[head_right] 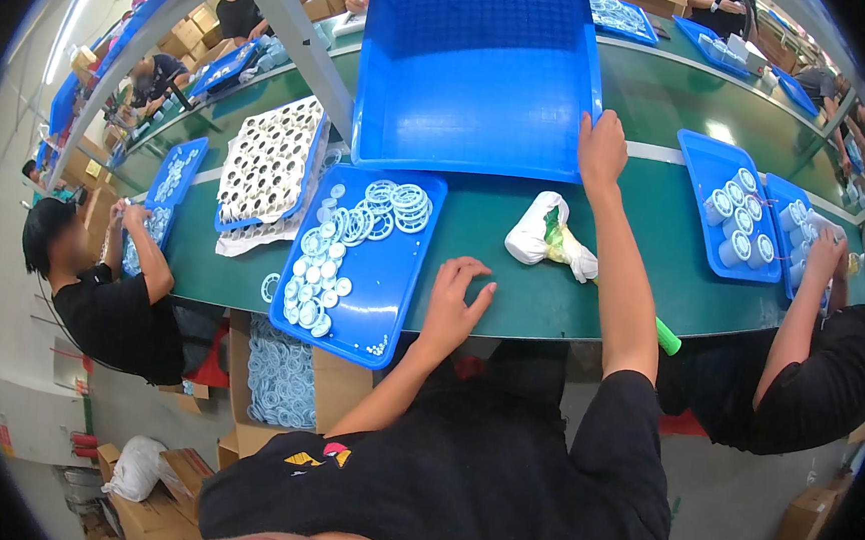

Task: Assembling small electronic components using a rubber mallet at a factory workbench.

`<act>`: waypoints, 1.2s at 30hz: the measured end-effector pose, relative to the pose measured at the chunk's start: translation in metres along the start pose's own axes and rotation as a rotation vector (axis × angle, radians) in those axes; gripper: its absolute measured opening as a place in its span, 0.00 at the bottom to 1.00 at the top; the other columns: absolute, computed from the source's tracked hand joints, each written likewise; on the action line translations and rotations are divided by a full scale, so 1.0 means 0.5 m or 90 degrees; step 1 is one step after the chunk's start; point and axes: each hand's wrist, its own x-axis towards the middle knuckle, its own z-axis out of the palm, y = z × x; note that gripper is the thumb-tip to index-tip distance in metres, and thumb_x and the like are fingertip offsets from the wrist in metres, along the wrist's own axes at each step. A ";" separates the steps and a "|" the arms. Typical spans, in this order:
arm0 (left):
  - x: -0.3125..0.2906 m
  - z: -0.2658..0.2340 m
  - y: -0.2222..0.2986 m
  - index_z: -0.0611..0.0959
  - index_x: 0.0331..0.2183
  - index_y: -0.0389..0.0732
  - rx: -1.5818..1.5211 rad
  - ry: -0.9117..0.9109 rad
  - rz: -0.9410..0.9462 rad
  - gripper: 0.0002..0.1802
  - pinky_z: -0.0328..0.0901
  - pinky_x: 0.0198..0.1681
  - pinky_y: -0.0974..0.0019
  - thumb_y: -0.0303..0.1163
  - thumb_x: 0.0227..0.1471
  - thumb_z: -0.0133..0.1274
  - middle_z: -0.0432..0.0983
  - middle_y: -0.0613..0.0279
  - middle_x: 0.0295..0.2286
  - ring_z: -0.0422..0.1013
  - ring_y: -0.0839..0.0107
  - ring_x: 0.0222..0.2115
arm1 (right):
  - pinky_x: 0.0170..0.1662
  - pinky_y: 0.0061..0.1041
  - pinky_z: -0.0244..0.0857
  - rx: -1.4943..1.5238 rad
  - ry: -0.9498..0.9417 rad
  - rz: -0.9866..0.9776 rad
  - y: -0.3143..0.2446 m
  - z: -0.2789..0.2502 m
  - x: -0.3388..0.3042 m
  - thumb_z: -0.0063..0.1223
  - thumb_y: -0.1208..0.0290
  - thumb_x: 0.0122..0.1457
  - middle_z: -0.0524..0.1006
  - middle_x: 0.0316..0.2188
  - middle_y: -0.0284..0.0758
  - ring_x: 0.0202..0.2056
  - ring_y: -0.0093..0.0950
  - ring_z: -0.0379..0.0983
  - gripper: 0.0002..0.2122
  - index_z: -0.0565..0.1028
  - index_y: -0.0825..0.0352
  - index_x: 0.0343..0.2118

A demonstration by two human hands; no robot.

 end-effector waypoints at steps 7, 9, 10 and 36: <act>0.004 -0.001 -0.003 0.81 0.41 0.36 -0.007 0.012 -0.012 0.13 0.68 0.50 0.53 0.26 0.53 0.63 0.75 0.50 0.43 0.71 0.50 0.46 | 0.45 0.52 0.73 -0.029 -0.049 -0.010 0.012 0.026 0.046 0.57 0.58 0.65 0.82 0.40 0.52 0.43 0.55 0.79 0.17 0.76 0.72 0.40; 0.005 -0.002 0.001 0.81 0.41 0.36 -0.009 0.020 -0.011 0.13 0.68 0.50 0.53 0.26 0.53 0.63 0.75 0.50 0.43 0.71 0.49 0.46 | 0.46 0.52 0.73 -0.043 -0.088 0.012 0.004 0.028 0.068 0.58 0.58 0.64 0.82 0.41 0.52 0.44 0.56 0.79 0.18 0.77 0.73 0.41; 0.004 -0.002 0.002 0.81 0.41 0.36 -0.009 0.023 -0.017 0.13 0.68 0.50 0.53 0.26 0.53 0.63 0.75 0.50 0.43 0.71 0.49 0.46 | 0.47 0.52 0.74 -0.057 -0.118 0.014 0.004 0.028 0.078 0.58 0.58 0.64 0.82 0.40 0.53 0.44 0.56 0.80 0.18 0.78 0.73 0.42; -0.008 -0.008 0.002 0.78 0.50 0.35 -0.197 0.075 -0.092 0.16 0.73 0.47 0.59 0.25 0.61 0.57 0.74 0.47 0.47 0.75 0.56 0.45 | 0.43 0.40 0.75 0.448 -0.246 -0.201 -0.413 0.194 -0.081 0.55 0.53 0.64 0.83 0.37 0.50 0.37 0.41 0.82 0.24 0.75 0.71 0.51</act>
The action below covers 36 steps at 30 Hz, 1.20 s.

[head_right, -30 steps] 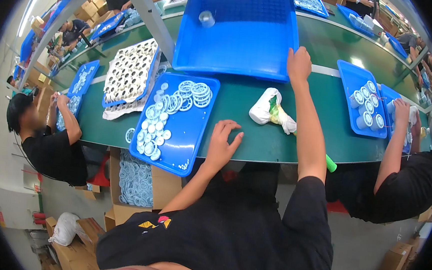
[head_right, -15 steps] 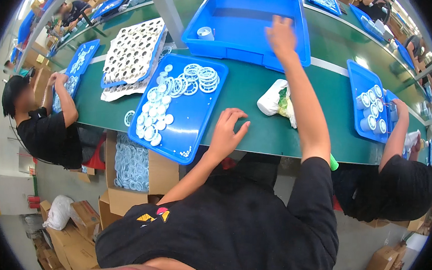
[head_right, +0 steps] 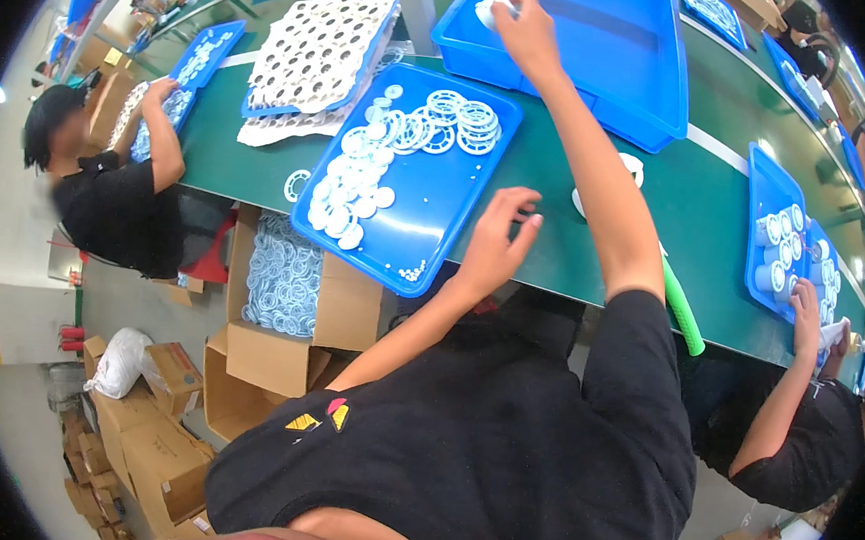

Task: Assembling small electronic components using a rubber mallet at a factory workbench.

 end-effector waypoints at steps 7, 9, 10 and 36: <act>0.011 -0.025 -0.016 0.58 0.68 0.33 -0.147 0.093 -0.012 0.43 0.58 0.65 0.51 0.46 0.64 0.56 0.59 0.42 0.63 0.62 0.51 0.63 | 0.17 0.20 0.52 0.504 -0.266 0.485 -0.117 -0.191 -0.348 0.33 0.43 0.73 0.80 0.27 0.35 0.17 0.20 0.67 0.27 0.76 0.63 0.40; 0.019 -0.019 -0.015 0.59 0.67 0.32 -0.078 0.071 -0.011 0.44 0.59 0.64 0.53 0.42 0.61 0.61 0.63 0.43 0.61 0.62 0.52 0.63 | 0.16 0.20 0.51 0.522 -0.248 0.590 -0.123 -0.207 -0.425 0.33 0.42 0.73 0.79 0.25 0.34 0.15 0.19 0.65 0.26 0.75 0.63 0.40; 0.021 -0.020 -0.014 0.60 0.66 0.32 -0.034 0.042 -0.018 0.44 0.60 0.63 0.54 0.39 0.59 0.63 0.65 0.43 0.60 0.64 0.52 0.62 | 0.16 0.20 0.51 0.516 -0.241 0.640 -0.129 -0.214 -0.458 0.34 0.43 0.73 0.78 0.23 0.33 0.15 0.19 0.64 0.26 0.74 0.64 0.39; -0.016 -0.031 -0.015 0.73 0.55 0.37 0.199 -0.001 0.018 0.40 0.66 0.55 0.52 0.30 0.42 0.74 0.71 0.46 0.50 0.70 0.46 0.51 | 0.43 0.25 0.74 0.131 -0.123 0.156 -0.112 -0.211 -0.481 0.59 0.74 0.64 0.81 0.34 0.36 0.38 0.24 0.79 0.09 0.76 0.72 0.43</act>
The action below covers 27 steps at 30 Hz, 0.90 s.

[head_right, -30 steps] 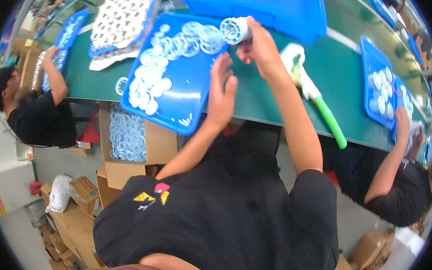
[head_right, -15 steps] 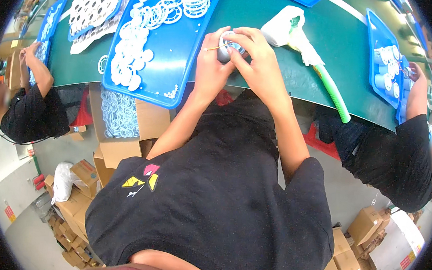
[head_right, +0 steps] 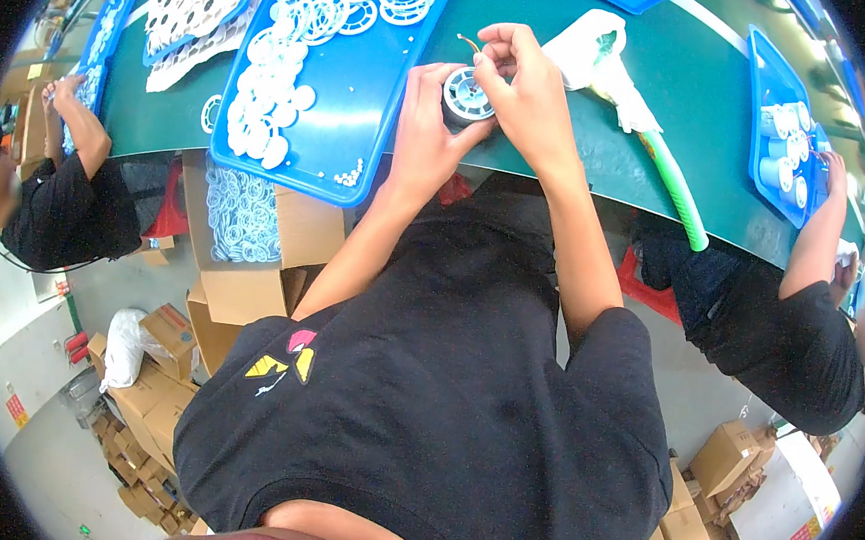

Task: Assembling small electronic components using a rubber mallet at a factory workbench.

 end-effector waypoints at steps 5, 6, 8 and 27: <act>-0.001 -0.003 0.001 0.70 0.57 0.38 -0.005 0.009 0.030 0.44 0.66 0.54 0.50 0.31 0.41 0.76 0.70 0.46 0.49 0.69 0.46 0.50 | 0.43 0.18 0.71 0.081 -0.076 0.107 0.013 -0.003 0.027 0.55 0.74 0.67 0.80 0.39 0.30 0.38 0.16 0.75 0.11 0.78 0.72 0.50; 0.000 -0.002 0.000 0.70 0.58 0.39 0.006 0.001 0.047 0.45 0.66 0.54 0.50 0.32 0.41 0.76 0.70 0.46 0.49 0.69 0.46 0.50 | 0.43 0.17 0.71 0.065 -0.081 0.086 0.009 -0.007 0.037 0.55 0.74 0.68 0.80 0.38 0.31 0.38 0.16 0.75 0.11 0.79 0.73 0.48; 0.000 0.004 -0.002 0.72 0.57 0.42 0.003 -0.005 0.046 0.43 0.66 0.53 0.50 0.33 0.41 0.76 0.70 0.46 0.48 0.69 0.46 0.49 | 0.41 0.21 0.71 0.061 -0.080 0.094 0.023 -0.009 0.056 0.55 0.72 0.65 0.82 0.34 0.33 0.35 0.19 0.76 0.11 0.80 0.72 0.46; -0.005 0.013 -0.026 0.77 0.51 0.36 -0.014 0.012 0.118 0.33 0.62 0.55 0.47 0.43 0.48 0.69 0.75 0.48 0.46 0.68 0.50 0.49 | 0.52 0.36 0.74 -0.352 -0.296 -0.329 -0.126 0.205 0.082 0.58 0.72 0.62 0.77 0.49 0.39 0.49 0.40 0.79 0.15 0.79 0.61 0.52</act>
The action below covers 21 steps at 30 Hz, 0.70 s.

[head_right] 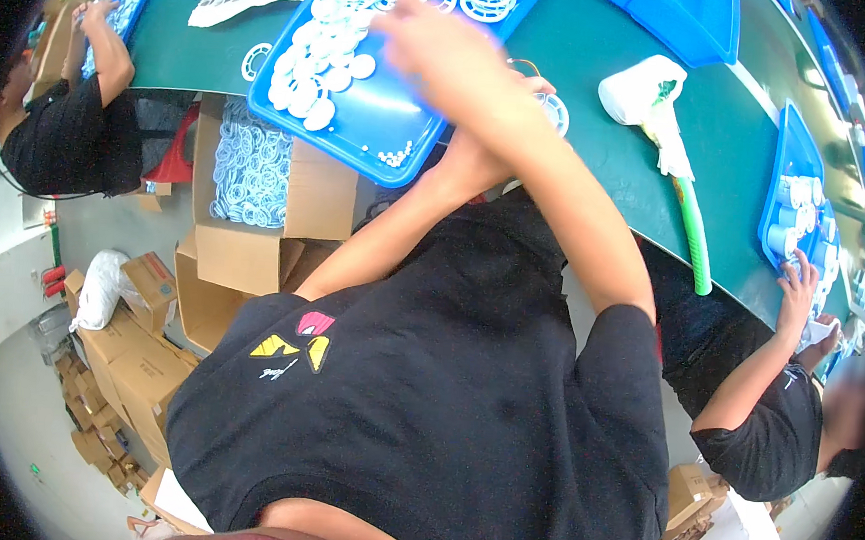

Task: Assembling small electronic components using a rubber mallet at a factory workbench.

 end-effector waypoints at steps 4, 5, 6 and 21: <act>0.003 0.007 0.004 0.76 0.49 0.39 0.063 0.023 -0.005 0.39 0.64 0.52 0.49 0.50 0.41 0.72 0.72 0.50 0.46 0.68 0.51 0.46 | 0.46 0.37 0.77 -0.090 -0.106 -0.040 -0.021 0.128 0.028 0.58 0.75 0.58 0.76 0.46 0.41 0.47 0.40 0.79 0.17 0.78 0.62 0.52; 0.001 0.009 -0.005 0.75 0.49 0.39 0.077 0.023 -0.004 0.41 0.64 0.50 0.49 0.51 0.38 0.74 0.70 0.51 0.45 0.68 0.51 0.45 | 0.44 0.38 0.78 -0.093 -0.110 -0.058 -0.027 0.130 0.030 0.58 0.77 0.57 0.76 0.46 0.42 0.46 0.40 0.79 0.19 0.77 0.62 0.53; -0.003 0.012 -0.013 0.75 0.49 0.39 0.078 0.026 -0.004 0.41 0.64 0.50 0.49 0.51 0.38 0.74 0.70 0.51 0.45 0.68 0.51 0.45 | 0.44 0.38 0.78 -0.093 -0.111 -0.061 -0.035 0.133 0.029 0.58 0.77 0.57 0.76 0.46 0.42 0.46 0.40 0.79 0.19 0.77 0.62 0.53; -0.005 -0.007 -0.008 0.72 0.54 0.34 0.093 -0.058 -0.052 0.43 0.64 0.53 0.48 0.34 0.39 0.75 0.68 0.44 0.47 0.67 0.44 0.49 | 0.42 0.32 0.73 0.229 0.214 0.257 0.013 -0.091 -0.178 0.58 0.77 0.62 0.77 0.35 0.42 0.36 0.36 0.79 0.10 0.83 0.68 0.45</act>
